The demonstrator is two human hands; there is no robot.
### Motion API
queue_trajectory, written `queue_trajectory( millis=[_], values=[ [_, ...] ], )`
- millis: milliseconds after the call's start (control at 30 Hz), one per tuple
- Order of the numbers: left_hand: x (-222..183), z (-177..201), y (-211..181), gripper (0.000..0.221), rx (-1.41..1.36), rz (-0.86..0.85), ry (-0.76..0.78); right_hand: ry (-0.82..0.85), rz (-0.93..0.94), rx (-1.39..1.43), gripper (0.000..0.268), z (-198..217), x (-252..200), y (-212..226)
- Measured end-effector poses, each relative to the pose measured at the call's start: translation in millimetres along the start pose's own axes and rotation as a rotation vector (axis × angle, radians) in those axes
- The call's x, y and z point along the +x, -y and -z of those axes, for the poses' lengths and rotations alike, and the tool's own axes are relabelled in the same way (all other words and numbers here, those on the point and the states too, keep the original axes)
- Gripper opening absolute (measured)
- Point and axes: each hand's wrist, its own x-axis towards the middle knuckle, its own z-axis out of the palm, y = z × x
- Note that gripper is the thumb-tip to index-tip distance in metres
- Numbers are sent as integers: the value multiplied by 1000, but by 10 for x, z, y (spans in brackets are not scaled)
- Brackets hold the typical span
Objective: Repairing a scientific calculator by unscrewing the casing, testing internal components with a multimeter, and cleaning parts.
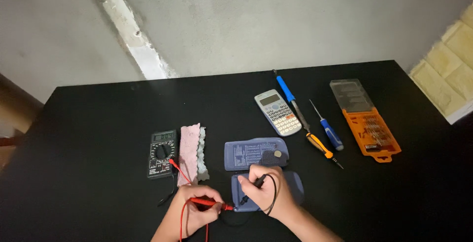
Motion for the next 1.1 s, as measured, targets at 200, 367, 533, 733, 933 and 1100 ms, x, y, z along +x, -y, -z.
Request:
queue_trajectory(
  millis=[200,367,533,733,933,1100],
  values=[
    [1,-17,29,5,33,-30,-40,-10,3,-35,38,-7,-7,14],
    [5,0,-29,6,5,-1,-14,-18,14,-75,38,-23,2,-6],
    [2,-5,2,6,15,4,-10,-16,14,-75,38,-28,-2,-28],
    [5,-11,6,4,30,-56,-37,-8,4,-51,37,-14,-3,6],
    [-34,-15,-16,7,30,24,-20,-8,60,-37,36,-21,-34,-26],
    [-132,-45,-328,10,-84,90,-114,-100,153,175,27,-3,-5,209]
  ],
)
